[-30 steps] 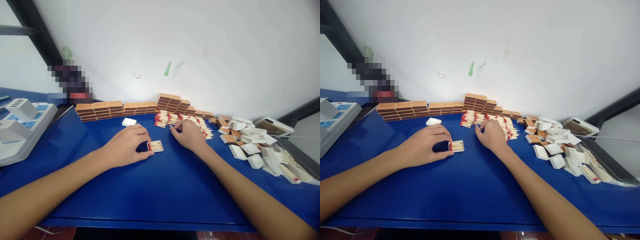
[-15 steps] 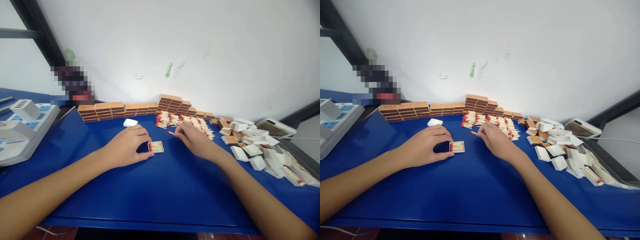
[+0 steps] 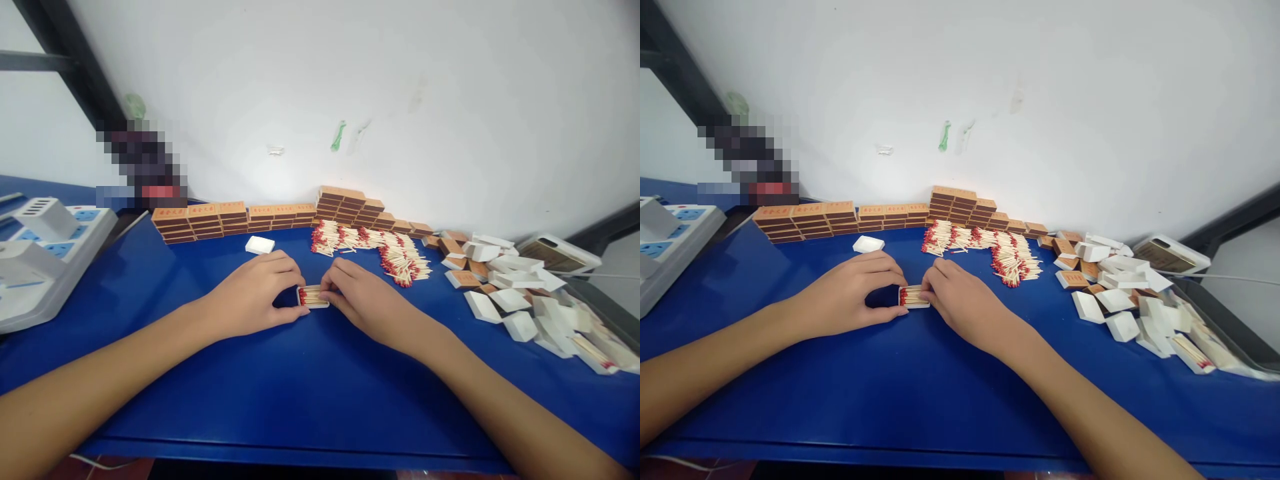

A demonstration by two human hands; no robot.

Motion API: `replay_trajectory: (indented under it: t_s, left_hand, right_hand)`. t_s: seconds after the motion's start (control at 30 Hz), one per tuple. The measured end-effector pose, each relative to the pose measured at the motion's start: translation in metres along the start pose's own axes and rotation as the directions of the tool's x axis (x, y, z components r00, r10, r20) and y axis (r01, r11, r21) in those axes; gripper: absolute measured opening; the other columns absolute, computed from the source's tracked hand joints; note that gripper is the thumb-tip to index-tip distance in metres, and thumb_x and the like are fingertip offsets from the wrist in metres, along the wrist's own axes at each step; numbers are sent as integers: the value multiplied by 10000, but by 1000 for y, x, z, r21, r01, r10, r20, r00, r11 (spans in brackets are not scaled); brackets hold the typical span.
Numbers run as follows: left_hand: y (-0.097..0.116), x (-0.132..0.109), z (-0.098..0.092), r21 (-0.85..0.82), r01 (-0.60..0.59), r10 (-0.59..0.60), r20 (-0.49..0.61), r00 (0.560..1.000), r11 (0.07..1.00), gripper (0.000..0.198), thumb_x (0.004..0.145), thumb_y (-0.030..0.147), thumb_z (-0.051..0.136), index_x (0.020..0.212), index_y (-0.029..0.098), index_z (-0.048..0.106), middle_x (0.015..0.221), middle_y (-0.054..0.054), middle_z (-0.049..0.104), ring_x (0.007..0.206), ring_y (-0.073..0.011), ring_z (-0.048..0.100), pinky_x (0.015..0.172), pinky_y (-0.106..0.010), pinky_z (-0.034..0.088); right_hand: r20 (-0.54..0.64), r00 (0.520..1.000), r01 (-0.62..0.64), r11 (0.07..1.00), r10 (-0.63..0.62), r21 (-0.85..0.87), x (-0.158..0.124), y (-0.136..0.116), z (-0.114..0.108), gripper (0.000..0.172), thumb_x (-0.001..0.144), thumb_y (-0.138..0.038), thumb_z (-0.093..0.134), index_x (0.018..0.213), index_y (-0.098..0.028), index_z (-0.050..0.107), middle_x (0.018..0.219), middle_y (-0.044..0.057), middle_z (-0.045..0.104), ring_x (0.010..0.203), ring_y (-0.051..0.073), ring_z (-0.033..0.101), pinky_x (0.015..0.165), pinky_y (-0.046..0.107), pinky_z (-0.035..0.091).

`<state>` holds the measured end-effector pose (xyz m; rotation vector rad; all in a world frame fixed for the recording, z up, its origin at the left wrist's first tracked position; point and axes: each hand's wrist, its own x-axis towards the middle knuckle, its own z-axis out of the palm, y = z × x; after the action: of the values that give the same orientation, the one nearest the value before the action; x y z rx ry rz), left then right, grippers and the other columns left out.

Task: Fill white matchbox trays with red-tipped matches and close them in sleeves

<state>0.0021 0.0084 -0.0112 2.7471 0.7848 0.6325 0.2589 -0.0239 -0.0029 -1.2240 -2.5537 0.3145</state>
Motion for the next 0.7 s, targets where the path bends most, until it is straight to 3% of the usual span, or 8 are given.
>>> replay_trajectory:
  t_s: [0.27, 0.47, 0.6, 0.7]
  left_hand:
    - [0, -1, -1, -10, 4, -4, 6, 1000, 1000, 235, 1003, 400, 763, 1098, 185, 770, 1112, -81, 753, 1071, -260, 685, 948, -406, 550]
    - [2, 0, -1, -22, 9, -9, 14, 1000, 1000, 230, 1007, 390, 764, 1102, 181, 779, 1121, -81, 760, 1068, -255, 686, 954, -401, 555]
    - [3, 0, -2, -33, 19, -19, 25, 1000, 999, 235, 1008, 395, 763, 1103, 181, 785, 1120, -85, 758, 1067, -259, 683, 961, -408, 554]
    - [3, 0, -1, -33, 19, -18, 34, 999, 999, 247, 1012, 404, 759, 1110, 178, 785, 1119, -89, 759, 1067, -262, 681, 957, -410, 553]
  right_hand:
    - [-18, 999, -36, 995, 38, 89, 0, 3, -4, 125, 1111, -260, 549, 1053, -224, 654, 1071, 78, 689, 941, 225, 651, 829, 370, 524]
    - [-242, 955, -196, 976, 170, -89, 4, 60, -11, 175, 1070, -278, 532, 1072, -220, 697, 1008, 114, 686, 938, 285, 652, 837, 416, 502]
    - [-211, 969, -155, 980, 127, -123, 7, 92, -7, 245, 1059, -294, 546, 1179, -205, 740, 1042, 138, 660, 991, 316, 638, 914, 455, 507]
    - [-198, 974, -132, 986, 110, -98, 11, 97, -5, 179, 1051, -285, 575, 1081, -217, 738, 1029, 120, 642, 978, 296, 629, 892, 424, 500]
